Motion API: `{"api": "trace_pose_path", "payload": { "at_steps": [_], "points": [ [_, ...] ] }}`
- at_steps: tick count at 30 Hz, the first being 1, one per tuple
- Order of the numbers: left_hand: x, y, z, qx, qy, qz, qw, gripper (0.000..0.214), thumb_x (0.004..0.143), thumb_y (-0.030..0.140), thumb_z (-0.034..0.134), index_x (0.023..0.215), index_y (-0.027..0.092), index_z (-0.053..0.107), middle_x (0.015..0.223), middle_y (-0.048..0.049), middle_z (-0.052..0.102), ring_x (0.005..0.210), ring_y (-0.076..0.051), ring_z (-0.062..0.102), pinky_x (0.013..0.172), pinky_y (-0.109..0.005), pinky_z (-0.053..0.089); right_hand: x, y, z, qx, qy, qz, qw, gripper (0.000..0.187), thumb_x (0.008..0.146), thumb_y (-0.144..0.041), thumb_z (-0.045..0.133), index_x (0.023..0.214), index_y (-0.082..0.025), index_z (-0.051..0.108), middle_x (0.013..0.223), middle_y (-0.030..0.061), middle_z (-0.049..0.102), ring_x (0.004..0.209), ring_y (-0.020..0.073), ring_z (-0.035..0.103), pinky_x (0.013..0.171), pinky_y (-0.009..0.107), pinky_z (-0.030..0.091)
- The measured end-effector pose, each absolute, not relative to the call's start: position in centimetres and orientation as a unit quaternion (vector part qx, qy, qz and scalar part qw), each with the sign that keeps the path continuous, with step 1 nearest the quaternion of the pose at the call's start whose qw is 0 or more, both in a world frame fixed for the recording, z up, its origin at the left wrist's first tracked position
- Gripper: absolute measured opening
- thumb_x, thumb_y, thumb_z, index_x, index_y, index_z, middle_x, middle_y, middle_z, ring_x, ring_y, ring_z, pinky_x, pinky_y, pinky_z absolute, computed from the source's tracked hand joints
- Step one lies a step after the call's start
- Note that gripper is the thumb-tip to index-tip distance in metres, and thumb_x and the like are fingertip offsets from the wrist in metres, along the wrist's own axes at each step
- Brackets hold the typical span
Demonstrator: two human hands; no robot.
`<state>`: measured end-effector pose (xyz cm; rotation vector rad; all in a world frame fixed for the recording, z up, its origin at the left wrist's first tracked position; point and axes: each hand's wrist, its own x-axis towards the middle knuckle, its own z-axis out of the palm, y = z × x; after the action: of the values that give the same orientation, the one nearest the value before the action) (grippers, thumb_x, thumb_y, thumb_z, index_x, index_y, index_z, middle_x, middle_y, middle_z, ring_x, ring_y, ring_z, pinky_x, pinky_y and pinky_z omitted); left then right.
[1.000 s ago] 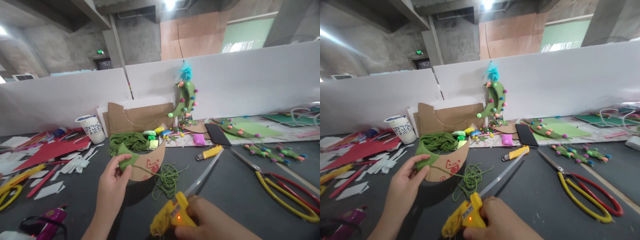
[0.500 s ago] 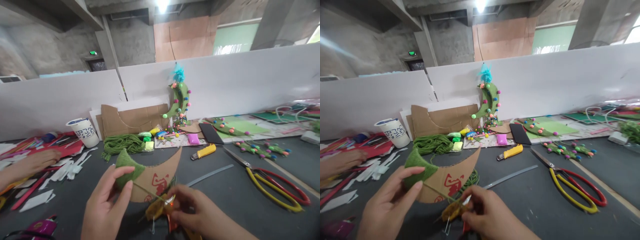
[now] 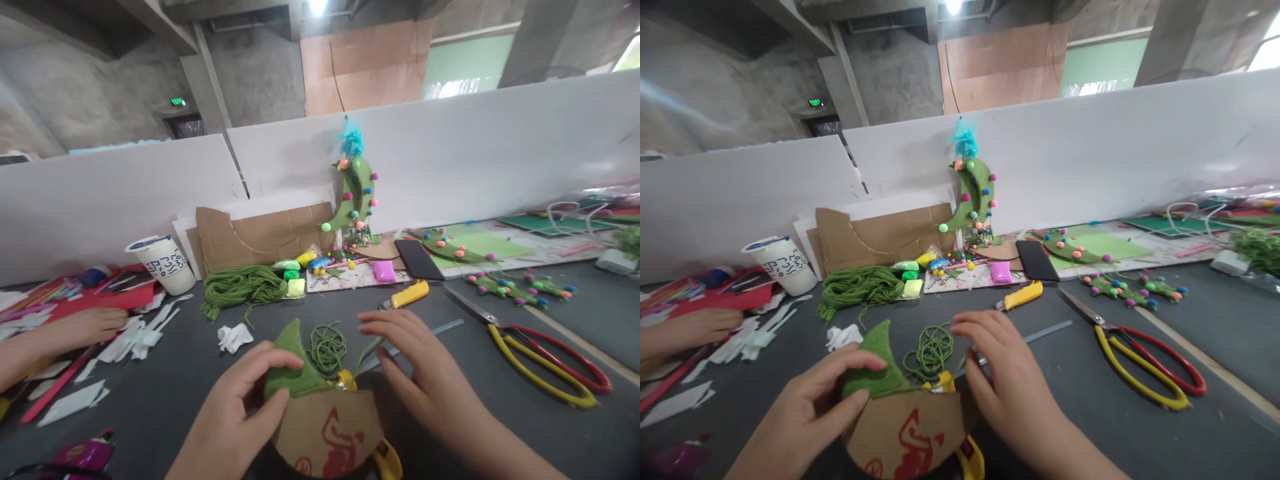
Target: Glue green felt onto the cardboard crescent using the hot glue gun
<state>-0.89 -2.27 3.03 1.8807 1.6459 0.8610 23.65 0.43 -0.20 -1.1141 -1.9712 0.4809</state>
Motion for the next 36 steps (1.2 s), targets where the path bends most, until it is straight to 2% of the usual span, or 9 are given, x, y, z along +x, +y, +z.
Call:
{"api": "trace_pose_path", "payload": {
  "at_steps": [2, 4, 6, 11, 19, 25, 30, 36],
  "points": [
    [-0.2, -2.4, 2.9, 0.72, 0.573, 0.293, 0.261, 0.025, 0.071, 0.016, 0.055, 0.087, 0.028, 0.07, 0.092, -0.0008, 0.071, 0.083, -0.021, 0.066, 0.065, -0.024, 0.05, 22.7, -0.6, 0.4, -0.401, -0.765, 0.317, 0.391, 0.03, 0.085, -0.011, 0.05, 0.109, -0.027, 0.056, 0.112, 0.0008, 0.061, 0.107, 0.0171, 0.053, 0.093, 0.031, 0.041],
    [0.2, -2.4, 2.8, 0.74, 0.548, 0.277, 0.273, 0.028, 0.07, 0.012, 0.052, 0.087, 0.028, 0.069, 0.09, 0.0, 0.07, 0.071, -0.017, 0.065, 0.056, -0.021, 0.048, 21.8, -1.4, 0.7, -0.388, -0.729, 0.437, 0.356, 0.034, 0.08, -0.01, 0.055, 0.109, -0.027, 0.056, 0.107, -0.0017, 0.063, 0.101, 0.0152, 0.057, 0.086, 0.026, 0.044],
    [0.4, -2.3, 2.8, 0.75, 0.536, 0.267, 0.28, 0.03, 0.069, 0.01, 0.051, 0.087, 0.028, 0.068, 0.089, 0.001, 0.069, 0.061, -0.014, 0.062, 0.053, -0.02, 0.047, 21.3, -1.7, 0.7, -0.397, -0.71, 0.481, 0.327, 0.031, 0.075, -0.008, 0.058, 0.101, -0.025, 0.058, 0.096, -0.0025, 0.065, 0.09, 0.015, 0.06, 0.078, 0.024, 0.045],
    [0.3, -2.4, 2.9, 0.745, 0.544, 0.256, 0.288, 0.03, 0.069, 0.011, 0.051, 0.088, 0.029, 0.068, 0.089, 0.0008, 0.068, 0.064, -0.015, 0.061, 0.057, -0.022, 0.048, 21.6, -1.2, 0.2, -0.42, -0.756, 0.404, 0.298, 0.006, 0.079, -0.015, 0.059, 0.077, -0.02, 0.061, 0.078, -0.0022, 0.065, 0.075, 0.0148, 0.059, 0.069, 0.023, 0.041],
    [0.1, -2.0, 2.5, 0.719, 0.558, 0.262, 0.321, 0.029, 0.068, 0.013, 0.053, 0.087, 0.028, 0.068, 0.094, -0.0015, 0.066, 0.076, -0.02, 0.062, 0.064, -0.027, 0.047, 21.7, -0.8, -0.3, -0.42, -0.781, 0.376, 0.269, 0.011, 0.086, -0.018, 0.05, 0.077, -0.021, 0.056, 0.076, -0.0015, 0.062, 0.07, 0.014, 0.056, 0.062, 0.022, 0.039],
    [0.4, -1.8, 2.5, 0.7, 0.553, 0.273, 0.36, 0.029, 0.068, 0.009, 0.05, 0.087, 0.025, 0.066, 0.083, 0.0005, 0.058, 0.075, -0.018, 0.057, 0.065, -0.025, 0.042, 21.9, 0.3, -1.3, -0.419, -0.806, 0.335, 0.251, 0.012, 0.085, -0.016, 0.05, 0.079, -0.02, 0.059, 0.077, 0.0008, 0.063, 0.069, 0.0149, 0.056, 0.063, 0.022, 0.04],
    [0.4, -1.4, 2.3, 0.703, 0.527, 0.269, 0.394, 0.031, 0.065, 0.005, 0.049, 0.086, 0.022, 0.065, 0.08, 0.0023, 0.056, 0.071, -0.016, 0.052, 0.064, -0.024, 0.038, 21.8, 0.5, -1.3, -0.371, -0.817, 0.366, 0.244, 0.023, 0.08, -0.008, 0.048, 0.089, -0.021, 0.065, 0.087, 0.0024, 0.067, 0.081, 0.0162, 0.06, 0.071, 0.023, 0.041],
    [0.1, -1.5, 2.0, 0.712, 0.494, 0.296, 0.401, 0.032, 0.066, 0.005, 0.049, 0.088, 0.022, 0.065, 0.081, 0.0032, 0.055, 0.072, -0.015, 0.05, 0.065, -0.024, 0.037, 21.6, 0.0, -0.6, -0.351, -0.759, 0.455, 0.307, 0.018, 0.073, -0.007, 0.05, 0.075, -0.018, 0.063, 0.083, 0.0008, 0.059, 0.081, 0.0162, 0.057, 0.073, 0.023, 0.041]
  ]
}}
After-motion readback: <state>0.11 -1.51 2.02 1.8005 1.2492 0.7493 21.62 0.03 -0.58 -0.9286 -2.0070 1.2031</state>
